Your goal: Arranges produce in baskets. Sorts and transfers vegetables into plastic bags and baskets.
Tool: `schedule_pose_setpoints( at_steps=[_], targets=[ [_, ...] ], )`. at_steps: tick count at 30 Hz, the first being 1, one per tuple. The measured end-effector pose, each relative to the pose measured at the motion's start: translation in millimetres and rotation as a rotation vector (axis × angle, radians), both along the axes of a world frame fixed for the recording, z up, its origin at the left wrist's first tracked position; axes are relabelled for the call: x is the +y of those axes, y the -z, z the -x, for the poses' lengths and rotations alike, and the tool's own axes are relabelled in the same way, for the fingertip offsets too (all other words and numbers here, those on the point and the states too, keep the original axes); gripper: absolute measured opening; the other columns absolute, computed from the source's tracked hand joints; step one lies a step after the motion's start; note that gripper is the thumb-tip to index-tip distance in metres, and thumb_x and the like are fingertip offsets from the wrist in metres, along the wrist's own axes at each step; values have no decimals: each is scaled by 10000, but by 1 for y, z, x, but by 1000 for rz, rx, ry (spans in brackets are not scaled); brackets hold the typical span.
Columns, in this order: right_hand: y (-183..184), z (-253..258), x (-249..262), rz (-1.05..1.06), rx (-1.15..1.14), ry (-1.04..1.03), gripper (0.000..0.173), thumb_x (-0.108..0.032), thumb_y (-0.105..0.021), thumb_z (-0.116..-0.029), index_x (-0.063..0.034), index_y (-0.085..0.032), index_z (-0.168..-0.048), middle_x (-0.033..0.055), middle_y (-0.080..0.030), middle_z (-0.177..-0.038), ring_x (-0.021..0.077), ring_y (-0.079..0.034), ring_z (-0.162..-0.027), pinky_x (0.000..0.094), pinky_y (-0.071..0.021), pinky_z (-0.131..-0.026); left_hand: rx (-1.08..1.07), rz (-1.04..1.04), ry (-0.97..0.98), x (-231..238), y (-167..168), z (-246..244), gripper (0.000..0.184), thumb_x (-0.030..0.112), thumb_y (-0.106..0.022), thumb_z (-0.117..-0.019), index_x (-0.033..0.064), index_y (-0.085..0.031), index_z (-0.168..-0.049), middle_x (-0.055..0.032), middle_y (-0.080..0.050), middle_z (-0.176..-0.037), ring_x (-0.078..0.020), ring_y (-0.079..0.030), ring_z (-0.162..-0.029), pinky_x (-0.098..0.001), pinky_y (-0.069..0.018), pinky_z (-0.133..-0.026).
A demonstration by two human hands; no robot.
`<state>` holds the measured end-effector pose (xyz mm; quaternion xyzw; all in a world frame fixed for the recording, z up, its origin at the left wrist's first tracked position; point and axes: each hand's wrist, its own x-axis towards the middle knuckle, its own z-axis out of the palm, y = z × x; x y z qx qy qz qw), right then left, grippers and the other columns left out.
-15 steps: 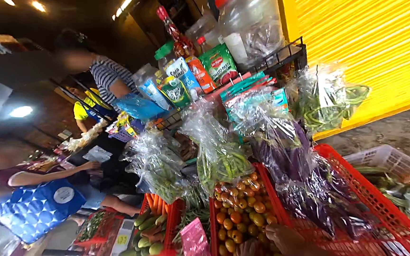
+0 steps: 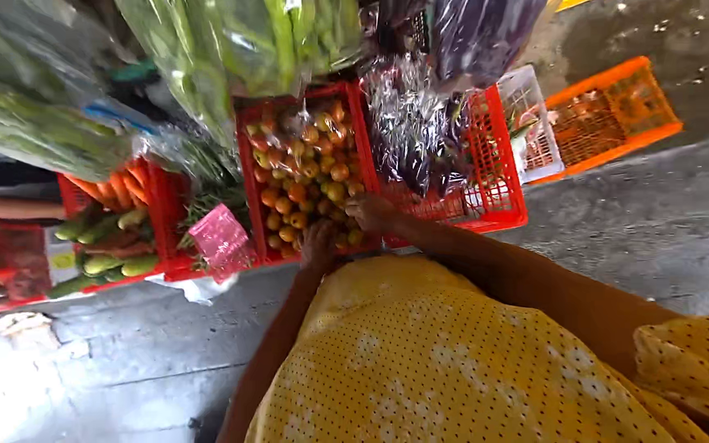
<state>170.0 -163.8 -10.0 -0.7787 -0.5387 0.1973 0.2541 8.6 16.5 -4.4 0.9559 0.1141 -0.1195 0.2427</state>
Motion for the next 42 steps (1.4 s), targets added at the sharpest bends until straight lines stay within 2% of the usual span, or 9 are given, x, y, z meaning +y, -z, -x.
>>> schedule_pose_setpoints(
  at_steps=[9, 15, 22, 25, 30, 34, 37, 39, 42],
  targets=[
    [9, 2, 1, 2, -79, 43, 189, -45, -592, -915, -16, -728, -1042, 152, -692, -1197, 327, -640, -1186, 489, -517, -1024, -216, 117, 50, 6, 1, 9, 385, 203, -676, -967, 127, -644, -1344, -127, -621, -1379, -360, -552, -1305, -669, -342, -1112],
    [-7, 6, 4, 89, -110, 71, 202, -27, -581, -938, 4, -717, -1083, 185, -677, -1245, 348, -612, -1255, 485, -479, -1092, -229, 240, 59, 12, -3, 14, 425, 302, -695, -965, 87, -643, -1328, -159, -661, -1304, -377, -585, -1276, -724, -239, -1152],
    [-16, 25, 16, 229, -135, 210, 241, -4, -543, -966, 1, -707, -1142, 202, -641, -1306, 368, -553, -1327, 497, -426, -1147, -371, 257, 52, 14, 4, 27, 413, 277, -765, -897, 58, -671, -1235, -165, -688, -1213, -370, -616, -1225, -672, -239, -1190],
    [-23, 35, 27, 314, -106, 298, 267, 16, -531, -964, 2, -711, -1160, 218, -622, -1335, 384, -520, -1357, 508, -393, -1172, -405, 261, -16, 20, -7, 40, 375, 203, -761, -889, 66, -679, -1227, -153, -684, -1234, -358, -615, -1221, -651, -307, -1161],
    [-40, 36, 37, 404, 23, 371, 264, 19, -587, -919, -1, -722, -1146, 211, -626, -1328, 380, -515, -1354, 537, -396, -1157, -324, 144, -83, 40, -21, 45, 344, 124, -715, -889, 88, -682, -1230, -146, -675, -1261, -398, -596, -1196, -647, -422, -965],
    [-53, 31, 42, 375, 135, 426, 245, -9, -564, -943, -24, -722, -1129, 167, -681, -1232, 338, -610, -1238, 525, -484, -1066, -195, 146, -13, 41, -30, 38, 335, 206, -707, -938, 80, -674, -1246, -180, -630, -1309, -411, -579, -1223, -642, -437, -962],
    [-65, 35, 52, 325, 149, 443, 267, -10, -533, -955, -32, -708, -1156, 158, -671, -1265, 326, -631, -1219, 517, -512, -1032, -118, 121, 33, 36, -34, 32, 345, 279, -689, -957, 60, -684, -1223, -211, -605, -1324, -433, -566, -1226, -651, -424, -973],
    [-62, 36, 63, 317, 81, 375, 282, -37, -563, -949, -46, -709, -1190, 154, -669, -1292, 341, -582, -1284, 534, -448, -1101, -117, 95, 16, 36, -34, 32, 340, 281, -687, -952, 67, -686, -1217, -198, -609, -1328, -424, -568, -1225, -651, -419, -969],
    [-54, 36, 81, 358, -14, 256, 364, -54, -636, -918, -82, -666, -1280, 116, -634, -1365, 357, -492, -1371, 647, -353, -1111, -147, 62, -59, 42, -36, 37, 373, 328, -676, -948, 93, -674, -1237, -178, -622, -1293, -408, -573, -1213, -657, -420, -955]
  ],
)
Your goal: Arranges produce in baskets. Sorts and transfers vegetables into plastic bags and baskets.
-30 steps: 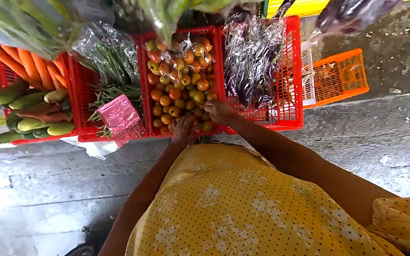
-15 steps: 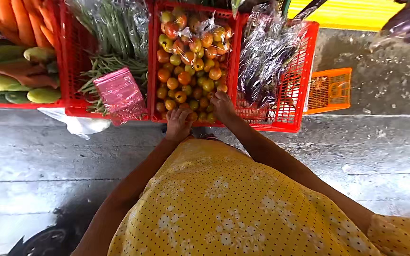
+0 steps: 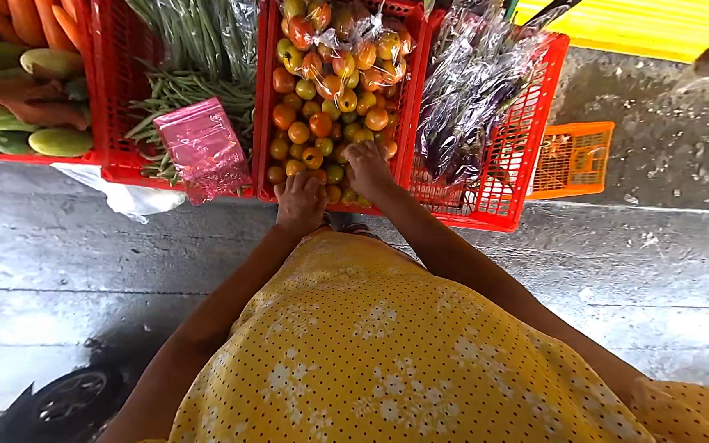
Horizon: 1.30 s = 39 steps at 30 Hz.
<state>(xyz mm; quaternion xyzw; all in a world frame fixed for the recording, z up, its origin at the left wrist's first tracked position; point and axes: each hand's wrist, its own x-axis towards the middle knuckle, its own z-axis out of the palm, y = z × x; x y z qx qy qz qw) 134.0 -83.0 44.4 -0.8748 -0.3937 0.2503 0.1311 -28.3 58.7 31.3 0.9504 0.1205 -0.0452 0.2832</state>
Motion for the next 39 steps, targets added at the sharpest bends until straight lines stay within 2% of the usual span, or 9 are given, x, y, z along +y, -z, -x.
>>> schedule_pose_setpoints(
  at_steps=[3, 7, 14, 18, 23, 28, 32, 36, 39],
  targets=[
    [10, -1, 15, 58, -31, -80, 542, -2, -717, -846, -89, -606, -1369, 141, -569, -1438, 391, -425, -1421, 740, -231, -1137, -14, -17, -122, 9, -11, -3, 402, 344, -658, -957, 77, -656, -1258, -194, -625, -1290, -443, -554, -1232, -698, -418, -935],
    [23, -10, 24, 112, -56, -121, 545, 29, -624, -909, -103, -552, -1433, 154, -540, -1487, 394, -385, -1465, 748, -136, -1173, 2, -38, -214, 22, -25, -29, 384, 299, -629, -978, 98, -628, -1305, -189, -622, -1304, -455, -523, -1261, -705, -383, -947],
    [13, -19, 20, -7, -62, -39, 460, -122, -656, -904, -99, -598, -1360, 108, -602, -1421, 316, -498, -1389, 687, -207, -1174, 177, -39, -133, 44, -26, -111, 569, 290, -636, -963, 137, -477, -1488, -152, -529, -1482, -421, -426, -1406, -722, -282, -1075],
    [-6, -1, -4, -45, -2, 9, 479, -192, -705, -918, -57, -592, -1363, 170, -600, -1400, 378, -520, -1348, 616, -342, -1146, 204, -42, -137, 45, -9, -131, 579, 320, -687, -945, 122, -498, -1454, -180, -519, -1466, -421, -429, -1403, -743, -220, -1111],
    [12, 24, -37, -91, -18, 21, 447, -100, -718, -875, -121, -633, -1313, 149, -630, -1347, 384, -543, -1314, 653, -382, -1084, 179, -76, -107, 45, 2, -134, 591, 321, -760, -885, 114, -562, -1401, -192, -488, -1462, -428, -467, -1349, -745, -230, -1105],
    [13, 26, -53, -183, 12, -52, 277, -160, -656, -926, -92, -695, -1192, 142, -648, -1314, 348, -576, -1282, 585, -423, -1090, 140, -11, -149, 49, -4, -132, 566, 295, -766, -885, 91, -550, -1367, -154, -590, -1386, -369, -473, -1373, -679, -213, -1147],
    [10, 17, -62, -294, -73, 22, 190, -129, -596, -956, -53, -750, -1037, 145, -695, -1265, 338, -629, -1225, 578, -445, -1062, -24, 32, -62, 34, -24, -112, 546, 304, -774, -885, 59, -583, -1334, -176, -629, -1328, -406, -522, -1313, -700, -265, -1105],
    [-1, -1, -58, -257, -139, 193, 249, -85, -538, -967, -19, -727, -1116, 177, -682, -1271, 366, -613, -1241, 568, -450, -1077, 87, -36, 181, 11, -23, -99, 533, 318, -778, -897, 85, -618, -1348, -160, -630, -1347, -424, -478, -1360, -740, -193, -1137],
    [-7, -16, -43, -151, -173, 225, 268, -90, -566, -960, -54, -701, -1189, 156, -669, -1289, 366, -586, -1254, 591, -417, -1069, 202, -115, 237, 4, -9, -92, 479, 374, -660, -986, 138, -599, -1399, -116, -573, -1424, -400, -404, -1428, -760, -139, -1151]
  ],
)
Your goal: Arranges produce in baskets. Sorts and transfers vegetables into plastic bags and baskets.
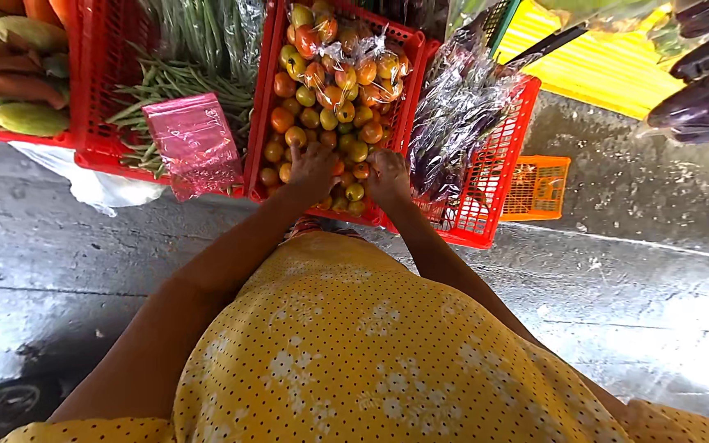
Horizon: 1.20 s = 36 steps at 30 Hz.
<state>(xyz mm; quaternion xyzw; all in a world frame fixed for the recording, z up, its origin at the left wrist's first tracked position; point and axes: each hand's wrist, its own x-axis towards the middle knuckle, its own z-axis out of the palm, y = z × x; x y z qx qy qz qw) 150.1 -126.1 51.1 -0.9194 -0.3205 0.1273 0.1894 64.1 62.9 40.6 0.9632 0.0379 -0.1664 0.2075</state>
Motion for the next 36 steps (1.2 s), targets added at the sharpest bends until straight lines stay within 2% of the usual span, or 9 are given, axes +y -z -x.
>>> schedule_pose_setpoints(
  at_steps=[3, 6, 11, 15, 17, 22, 25, 29, 36],
  targets=[
    [-11, -9, 25, 206, 50, -24, 373, -174, -571, -995, -105, -627, -1357, 154, -638, -1354, 389, -516, -1340, 646, -345, -1097, 54, 10, 7, -2, -1, 12, 453, 327, -575, -1041, 158, -559, -1461, -97, -504, -1534, -400, -301, -1508, -775, -77, -1161],
    [-6, -14, 49, 385, 122, -22, 496, -268, -580, -1017, -179, -515, -1501, 172, -571, -1451, 441, -426, -1410, 706, -289, -1115, -13, 41, -8, 0, -3, 29, 374, 311, -559, -1045, 170, -635, -1383, -79, -513, -1527, -374, -312, -1506, -751, -96, -1168],
    [0, -16, 58, 381, 99, 17, 493, -316, -630, -986, -170, -566, -1452, 197, -560, -1444, 451, -463, -1368, 701, -328, -1083, -132, 88, -124, 17, -11, 72, 283, 260, -614, -1003, 174, -702, -1258, -63, -554, -1483, -385, -373, -1466, -761, -142, -1147],
    [3, -17, 50, 280, 88, 67, 498, -354, -673, -921, -180, -609, -1383, 135, -603, -1404, 406, -481, -1361, 667, -342, -1088, -105, 59, -138, 37, -9, 106, 276, 174, -661, -975, 159, -707, -1247, -41, -498, -1541, -395, -393, -1449, -787, -214, -1098],
    [0, -12, 53, 235, 73, 91, 506, -377, -687, -911, -180, -619, -1371, 134, -629, -1366, 402, -504, -1340, 662, -354, -1081, -122, 60, -119, 42, -6, 116, 327, 146, -655, -973, 175, -687, -1296, -48, -483, -1552, -391, -395, -1450, -782, -245, -1087],
    [-5, 10, 75, 24, 20, -52, 474, -368, -689, -917, -151, -643, -1336, 112, -680, -1282, 352, -582, -1261, 640, -372, -1083, -217, 121, -197, 47, -2, 117, 216, 160, -630, -981, 66, -705, -1160, -197, -662, -1230, -430, -587, -1211, -698, -359, -1050],
    [-2, 21, 99, -60, 4, -221, 451, -327, -701, -914, -150, -655, -1327, 88, -683, -1287, 325, -590, -1255, 610, -387, -1091, -210, 111, -236, 54, -7, 114, 302, 163, -655, -971, 61, -654, -1255, -207, -633, -1258, -424, -580, -1219, -677, -394, -1019],
    [2, 29, 122, -61, 34, -355, 464, -307, -679, -935, -131, -636, -1362, 105, -654, -1343, 316, -562, -1309, 573, -380, -1133, -80, 96, -187, 56, -2, 110, 426, 179, -663, -971, 123, -598, -1387, -179, -541, -1451, -418, -513, -1329, -684, -399, -1022],
    [8, 33, 125, -13, 151, -510, 421, -160, -620, -990, -144, -619, -1411, 93, -644, -1390, 322, -547, -1342, 588, -379, -1137, -46, 109, -76, 62, 2, 111, 354, 216, -709, -956, 87, -631, -1276, -190, -583, -1385, -424, -549, -1283, -662, -429, -987]
  ],
)
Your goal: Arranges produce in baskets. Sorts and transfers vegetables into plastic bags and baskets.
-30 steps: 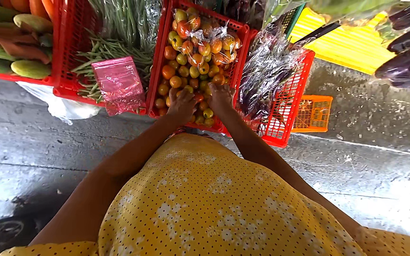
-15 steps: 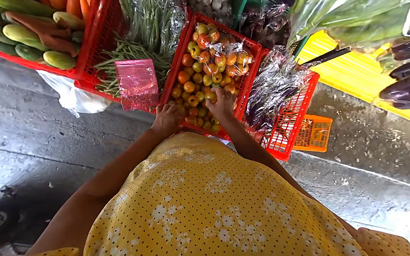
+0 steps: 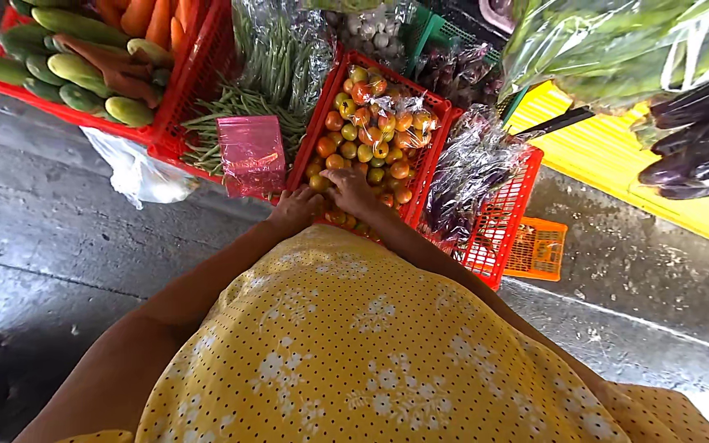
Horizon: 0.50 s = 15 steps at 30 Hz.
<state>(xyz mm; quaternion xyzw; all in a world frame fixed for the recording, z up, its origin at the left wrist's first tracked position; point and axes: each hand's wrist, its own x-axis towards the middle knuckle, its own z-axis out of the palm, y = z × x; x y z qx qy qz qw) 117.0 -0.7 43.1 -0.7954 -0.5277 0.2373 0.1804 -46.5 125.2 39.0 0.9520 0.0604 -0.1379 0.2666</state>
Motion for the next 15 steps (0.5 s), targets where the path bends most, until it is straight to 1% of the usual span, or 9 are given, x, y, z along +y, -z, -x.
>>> schedule_pose_setpoints(
  at_steps=[2, 4, 5, 7, 9, 10, 11, 13, 15],
  targets=[
    [2, -5, -4, -39, -15, 48, 385, -163, -596, -1000, -133, -642, -1381, 87, -645, -1389, 298, -555, -1340, 563, -384, -1145, -12, 14, 38, 1, 1, 0, 337, 186, -705, -961, 69, -626, -1267, -195, -592, -1374, -421, -556, -1282, -645, -438, -990],
    [-3, -17, -13, -110, -90, 186, 327, -148, -584, -996, -105, -691, -1302, 94, -673, -1341, 286, -592, -1304, 540, -425, -1125, -56, 61, 69, 2, 2, -2, 294, 122, -668, -974, 30, -630, -1251, -226, -605, -1340, -447, -563, -1271, -641, -451, -1004],
    [-7, -25, -20, -109, -129, 276, 312, -143, -574, -997, -89, -694, -1280, 110, -670, -1336, 298, -587, -1305, 545, -429, -1118, -98, 89, 85, 3, 3, -2, 268, 102, -652, -982, 8, -638, -1233, -242, -616, -1311, -462, -571, -1256, -634, -457, -1016],
    [-14, -45, -35, -63, -189, 468, 333, -147, -582, -981, -72, -674, -1292, 156, -632, -1369, 351, -539, -1343, 573, -406, -1126, -216, 138, 103, 5, 9, 0, 224, 98, -646, -985, -14, -656, -1179, -247, -640, -1257, -464, -593, -1220, -609, -481, -1012],
    [-19, -63, -50, 74, -178, 624, 417, -167, -612, -957, -72, -614, -1364, 213, -543, -1454, 422, -454, -1401, 646, -380, -1109, -292, 204, 80, 7, 14, 2, 233, 80, -687, -955, -35, -661, -1155, -260, -630, -1254, -454, -597, -1214, -580, -489, -1028],
    [-18, -70, -56, 161, -142, 667, 479, -163, -632, -946, -83, -570, -1413, 227, -490, -1501, 444, -412, -1425, 670, -363, -1105, -302, 234, 53, 9, 16, 3, 250, 74, -706, -938, -40, -657, -1155, -265, -615, -1269, -441, -604, -1208, -558, -501, -1028],
    [-14, -76, -61, 231, -106, 684, 530, -150, -661, -934, -109, -535, -1448, 228, -468, -1518, 452, -405, -1426, 679, -363, -1099, -279, 255, 17, 9, 16, 4, 271, 78, -719, -930, -41, -650, -1163, -266, -595, -1295, -427, -610, -1204, -539, -512, -1022],
    [-5, -84, -68, 287, -98, 663, 586, -122, -707, -913, -147, -507, -1463, 207, -504, -1496, 440, -467, -1388, 647, -421, -1083, -194, 269, -47, 10, 16, 5, 299, 102, -719, -941, -39, -632, -1189, -261, -572, -1335, -408, -625, -1190, -529, -530, -1002],
    [-4, -86, -70, 258, -106, 649, 541, -119, -719, -908, -117, -546, -1421, 194, -534, -1469, 416, -486, -1377, 613, -428, -1090, -155, 273, -75, 11, 18, 4, 310, 113, -716, -944, -40, -625, -1197, -266, -584, -1312, -417, -639, -1156, -553, -536, -976]
  ],
)
